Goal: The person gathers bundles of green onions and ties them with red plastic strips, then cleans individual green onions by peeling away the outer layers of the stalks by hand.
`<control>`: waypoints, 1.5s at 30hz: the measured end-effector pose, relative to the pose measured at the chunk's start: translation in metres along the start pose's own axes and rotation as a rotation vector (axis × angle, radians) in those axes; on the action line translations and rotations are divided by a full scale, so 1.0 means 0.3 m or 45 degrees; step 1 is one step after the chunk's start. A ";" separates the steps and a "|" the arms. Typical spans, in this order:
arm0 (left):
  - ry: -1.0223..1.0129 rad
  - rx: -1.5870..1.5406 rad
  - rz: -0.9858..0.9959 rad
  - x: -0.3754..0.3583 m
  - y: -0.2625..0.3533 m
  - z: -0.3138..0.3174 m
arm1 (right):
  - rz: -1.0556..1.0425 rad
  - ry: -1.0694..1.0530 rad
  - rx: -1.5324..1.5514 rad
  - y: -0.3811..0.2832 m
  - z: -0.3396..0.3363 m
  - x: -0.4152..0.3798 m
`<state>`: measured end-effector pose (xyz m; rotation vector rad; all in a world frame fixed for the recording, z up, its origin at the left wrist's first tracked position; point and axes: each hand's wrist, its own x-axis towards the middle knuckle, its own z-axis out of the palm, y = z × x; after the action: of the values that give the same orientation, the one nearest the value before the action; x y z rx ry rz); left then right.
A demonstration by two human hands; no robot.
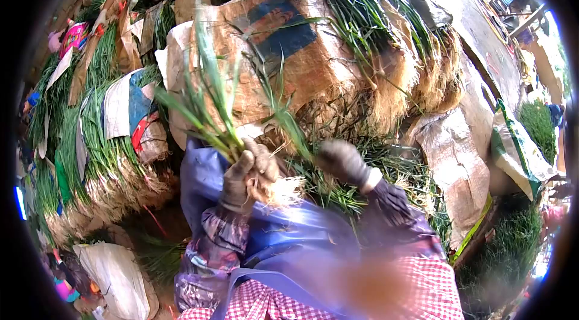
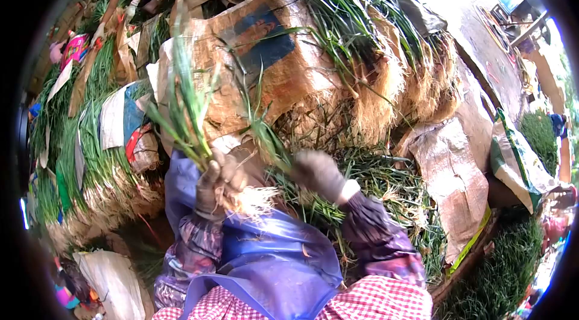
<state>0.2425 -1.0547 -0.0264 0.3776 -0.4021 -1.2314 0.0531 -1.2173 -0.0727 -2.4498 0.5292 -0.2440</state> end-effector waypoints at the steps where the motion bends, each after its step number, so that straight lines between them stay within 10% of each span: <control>1: 0.051 0.014 0.033 -0.010 0.014 0.016 | -0.148 -0.244 -0.166 0.025 0.003 -0.082; 3: -0.003 0.120 0.133 0.000 0.037 0.032 | 0.049 -1.095 -0.524 0.169 0.054 -0.208; 4: 0.019 0.112 0.125 0.008 0.035 0.030 | 0.232 -1.100 -0.606 0.159 -0.010 -0.189; 9: -0.016 0.081 -0.131 0.042 -0.026 -0.052 | 0.126 0.915 -0.830 0.200 -0.285 0.118; 11: 0.070 0.041 -0.180 0.046 -0.051 0.005 | 0.813 0.587 -0.796 0.357 -0.302 0.256; 13: 0.075 0.094 -0.259 0.046 -0.040 -0.009 | 0.838 0.288 -0.789 0.331 -0.345 0.292; 19: 0.346 0.273 -0.370 0.047 -0.058 0.082 | 0.298 0.286 0.963 -0.047 -0.174 0.151; 22: 0.765 0.524 -0.476 0.049 -0.118 0.036 | 0.077 0.142 0.085 -0.202 -0.109 0.096; 26: 0.590 -0.019 -0.427 -0.012 -0.126 0.051 | 0.324 0.394 1.210 -0.154 -0.077 0.143; 30: 0.090 -0.562 -0.371 -0.045 -0.119 0.066 | -0.037 0.160 1.676 -0.203 0.042 0.198; 35: 0.077 -0.597 -0.402 -0.068 -0.062 0.092 | -0.144 0.451 0.864 -0.251 0.074 0.143; 39: 0.160 -0.336 -0.319 -0.082 -0.059 0.027 | -0.568 -0.215 -0.334 -0.226 -0.005 0.040; 40: 0.197 -0.330 -0.337 -0.083 -0.060 0.016 | -0.330 -0.285 -0.495 -0.238 -0.064 0.046; 43: 0.284 -0.263 -0.365 -0.091 -0.071 0.029 | -0.035 0.534 -0.333 -0.212 -0.147 0.104; 45: 0.205 -0.205 -0.379 -0.083 -0.082 0.052 | -0.132 0.561 -0.565 -0.208 -0.124 0.189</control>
<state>0.2077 -1.0389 -0.0271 0.4045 -0.1085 -1.5004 0.1129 -1.2155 -0.0025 -2.8683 0.7025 -0.7967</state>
